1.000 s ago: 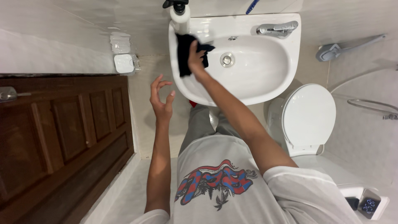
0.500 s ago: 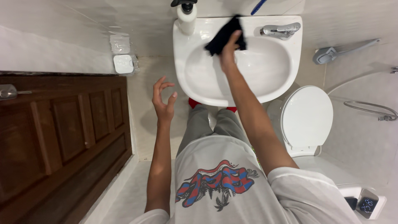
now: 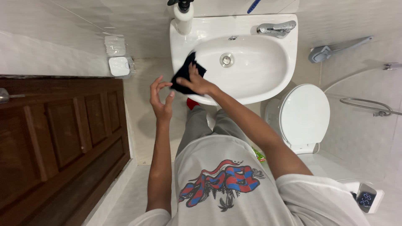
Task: The person wipes the interior basin, faucet, and surrounding surfaces of a white bathroom sink using a black cloth. They repeatedly rub the sink bowl, the chrome faucet, and the rim, occasionally lifting a soap dispenser to wipe underneath it.
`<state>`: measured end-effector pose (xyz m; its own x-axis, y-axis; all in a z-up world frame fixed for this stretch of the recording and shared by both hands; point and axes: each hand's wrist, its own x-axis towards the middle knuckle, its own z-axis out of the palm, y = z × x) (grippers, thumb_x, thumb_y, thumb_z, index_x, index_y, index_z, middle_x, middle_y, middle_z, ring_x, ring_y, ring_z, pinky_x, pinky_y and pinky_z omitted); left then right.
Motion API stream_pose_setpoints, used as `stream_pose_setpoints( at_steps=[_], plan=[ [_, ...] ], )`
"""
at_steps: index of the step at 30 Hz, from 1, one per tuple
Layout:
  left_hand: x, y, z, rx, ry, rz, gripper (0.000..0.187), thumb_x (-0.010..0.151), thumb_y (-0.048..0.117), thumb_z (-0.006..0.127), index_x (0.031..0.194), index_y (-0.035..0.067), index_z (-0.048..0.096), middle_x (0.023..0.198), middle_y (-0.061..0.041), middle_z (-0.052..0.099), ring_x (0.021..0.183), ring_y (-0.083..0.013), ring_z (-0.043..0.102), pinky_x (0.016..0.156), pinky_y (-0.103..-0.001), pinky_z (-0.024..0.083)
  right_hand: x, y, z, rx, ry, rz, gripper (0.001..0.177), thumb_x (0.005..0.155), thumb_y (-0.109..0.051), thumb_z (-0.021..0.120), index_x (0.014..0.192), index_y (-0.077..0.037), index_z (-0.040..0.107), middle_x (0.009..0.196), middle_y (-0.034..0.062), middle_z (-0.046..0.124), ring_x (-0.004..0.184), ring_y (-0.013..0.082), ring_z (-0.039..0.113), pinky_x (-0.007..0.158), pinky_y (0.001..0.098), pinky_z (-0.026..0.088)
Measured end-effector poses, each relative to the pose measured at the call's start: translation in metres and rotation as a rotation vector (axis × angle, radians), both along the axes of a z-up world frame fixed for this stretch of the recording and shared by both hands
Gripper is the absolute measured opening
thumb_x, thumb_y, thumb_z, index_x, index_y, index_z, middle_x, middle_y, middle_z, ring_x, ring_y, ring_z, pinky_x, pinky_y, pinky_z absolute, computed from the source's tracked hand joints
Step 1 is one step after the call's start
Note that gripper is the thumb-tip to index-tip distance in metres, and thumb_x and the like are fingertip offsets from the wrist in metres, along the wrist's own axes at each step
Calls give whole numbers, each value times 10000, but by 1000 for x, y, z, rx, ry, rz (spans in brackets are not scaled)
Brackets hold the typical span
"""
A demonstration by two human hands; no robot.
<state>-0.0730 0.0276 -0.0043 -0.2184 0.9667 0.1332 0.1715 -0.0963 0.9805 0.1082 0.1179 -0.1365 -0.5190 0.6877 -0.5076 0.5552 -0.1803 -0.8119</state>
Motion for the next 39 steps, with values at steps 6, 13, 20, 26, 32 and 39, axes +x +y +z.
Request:
stream_pose_setpoints(
  at_steps=[6, 13, 20, 26, 32, 39],
  plan=[
    [6, 2, 1, 20, -19, 1, 583, 907, 204, 686, 1439, 23, 529, 1133, -131, 710, 1155, -240, 653, 1164, -441, 438, -28, -7, 20, 91, -114, -69, 1330, 892, -604, 743, 1506, 236, -84, 1564, 508, 44, 1499, 605, 50, 1265, 520, 188],
    [-9, -7, 3, 8, 4, 44, 589, 888, 183, 690, 1432, 28, 525, 1120, -124, 710, 1152, -250, 653, 1180, -451, 403, -98, 35, 82, -34, -285, -919, 1148, 641, -416, 840, 1449, 129, 234, 1442, 305, 446, 1345, 439, 461, 1088, 528, 397],
    [-32, -41, 7, 14, 51, 101, 569, 902, 181, 688, 1429, 35, 530, 1106, -116, 716, 1142, -247, 667, 1170, -449, 419, -94, 60, 112, -101, -87, -1199, 1238, 567, -464, 923, 1388, 124, 208, 1396, 282, 433, 1322, 375, 463, 1104, 438, 401],
    [-28, -93, 2, -8, -4, 170, 563, 902, 191, 681, 1423, 33, 536, 1104, -105, 705, 1120, -234, 658, 1103, -419, 458, -87, 24, 73, 173, -168, -824, 1042, 687, -376, 859, 1370, 138, 262, 1325, 309, 537, 1247, 406, 581, 1087, 438, 492],
    [24, -134, -11, -4, -17, 108, 557, 901, 171, 703, 1408, 9, 538, 1061, -105, 708, 1082, -218, 651, 1144, -415, 414, -59, -48, 49, 526, -391, -302, 946, 749, -214, 831, 1412, 77, 222, 1234, 286, 572, 1114, 453, 604, 878, 504, 542],
    [77, -169, 10, -11, -92, -58, 551, 882, 142, 699, 1398, 39, 537, 1039, -87, 669, 1049, -199, 637, 1045, -378, 486, 20, -105, 67, 793, -375, 34, 793, 705, -376, 846, 1269, 32, 466, 1088, 201, 662, 977, 370, 675, 726, 462, 576]
  ],
)
